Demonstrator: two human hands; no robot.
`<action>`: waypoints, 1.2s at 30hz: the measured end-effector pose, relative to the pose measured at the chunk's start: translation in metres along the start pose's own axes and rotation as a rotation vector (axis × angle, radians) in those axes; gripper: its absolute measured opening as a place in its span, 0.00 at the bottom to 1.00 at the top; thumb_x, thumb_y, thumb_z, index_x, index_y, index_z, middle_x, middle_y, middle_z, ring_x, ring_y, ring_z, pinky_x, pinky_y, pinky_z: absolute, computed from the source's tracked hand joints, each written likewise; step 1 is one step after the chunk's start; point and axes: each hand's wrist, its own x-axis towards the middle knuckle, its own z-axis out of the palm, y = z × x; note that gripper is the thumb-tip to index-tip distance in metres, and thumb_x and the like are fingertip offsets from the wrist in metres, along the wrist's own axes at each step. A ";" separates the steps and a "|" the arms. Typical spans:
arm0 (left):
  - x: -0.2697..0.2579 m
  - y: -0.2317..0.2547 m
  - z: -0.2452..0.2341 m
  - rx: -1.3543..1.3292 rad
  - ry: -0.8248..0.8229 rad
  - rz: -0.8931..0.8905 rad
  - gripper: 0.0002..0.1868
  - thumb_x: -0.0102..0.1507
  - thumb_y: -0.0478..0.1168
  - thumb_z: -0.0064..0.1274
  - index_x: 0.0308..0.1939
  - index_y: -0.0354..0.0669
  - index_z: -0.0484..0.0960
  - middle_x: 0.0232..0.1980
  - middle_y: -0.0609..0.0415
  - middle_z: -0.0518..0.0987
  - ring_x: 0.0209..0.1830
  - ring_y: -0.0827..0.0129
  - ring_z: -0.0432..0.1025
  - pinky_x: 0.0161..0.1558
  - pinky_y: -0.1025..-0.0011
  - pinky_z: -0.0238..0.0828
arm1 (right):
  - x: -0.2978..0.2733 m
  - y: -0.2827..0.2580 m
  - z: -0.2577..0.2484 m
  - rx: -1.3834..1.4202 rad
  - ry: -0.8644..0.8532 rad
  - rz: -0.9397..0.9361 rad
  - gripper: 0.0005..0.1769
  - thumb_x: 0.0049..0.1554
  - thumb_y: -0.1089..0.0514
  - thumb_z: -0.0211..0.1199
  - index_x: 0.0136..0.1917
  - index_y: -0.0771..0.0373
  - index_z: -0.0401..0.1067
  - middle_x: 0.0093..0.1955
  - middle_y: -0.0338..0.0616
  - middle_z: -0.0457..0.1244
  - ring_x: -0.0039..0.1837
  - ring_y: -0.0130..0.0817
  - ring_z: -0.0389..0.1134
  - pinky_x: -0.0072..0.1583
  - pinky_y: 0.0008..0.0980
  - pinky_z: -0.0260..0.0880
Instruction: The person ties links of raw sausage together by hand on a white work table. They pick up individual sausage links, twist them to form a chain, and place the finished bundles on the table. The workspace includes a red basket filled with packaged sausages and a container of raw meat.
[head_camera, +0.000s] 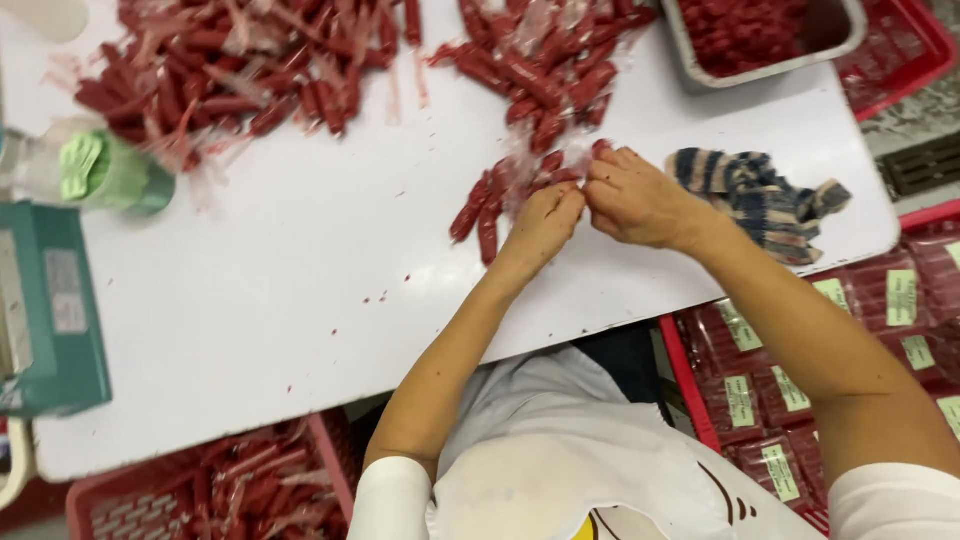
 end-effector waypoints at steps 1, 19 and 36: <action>0.007 0.013 0.012 0.000 -0.016 0.011 0.18 0.64 0.55 0.40 0.25 0.55 0.79 0.21 0.58 0.76 0.30 0.61 0.75 0.37 0.64 0.71 | -0.015 0.021 -0.005 -0.016 -0.003 0.011 0.11 0.55 0.59 0.61 0.36 0.58 0.60 0.38 0.42 0.53 0.45 0.51 0.61 0.46 0.44 0.61; -0.065 0.015 -0.042 0.236 0.037 0.037 0.15 0.67 0.42 0.44 0.38 0.41 0.86 0.40 0.50 0.81 0.41 0.59 0.75 0.42 0.64 0.66 | 0.032 -0.016 -0.047 0.167 0.279 0.311 0.20 0.59 0.86 0.57 0.64 0.80 0.67 0.55 0.61 0.65 0.40 0.36 0.61 0.44 0.34 0.67; -0.175 -0.030 -0.081 -0.662 0.206 -0.192 0.13 0.60 0.30 0.63 0.48 0.28 0.82 0.42 0.44 0.81 0.32 0.62 0.81 0.34 0.73 0.84 | 0.048 -0.178 0.033 0.169 -0.141 0.353 0.02 0.61 0.58 0.55 0.45 0.53 0.64 0.60 0.40 0.59 0.58 0.47 0.64 0.51 0.44 0.64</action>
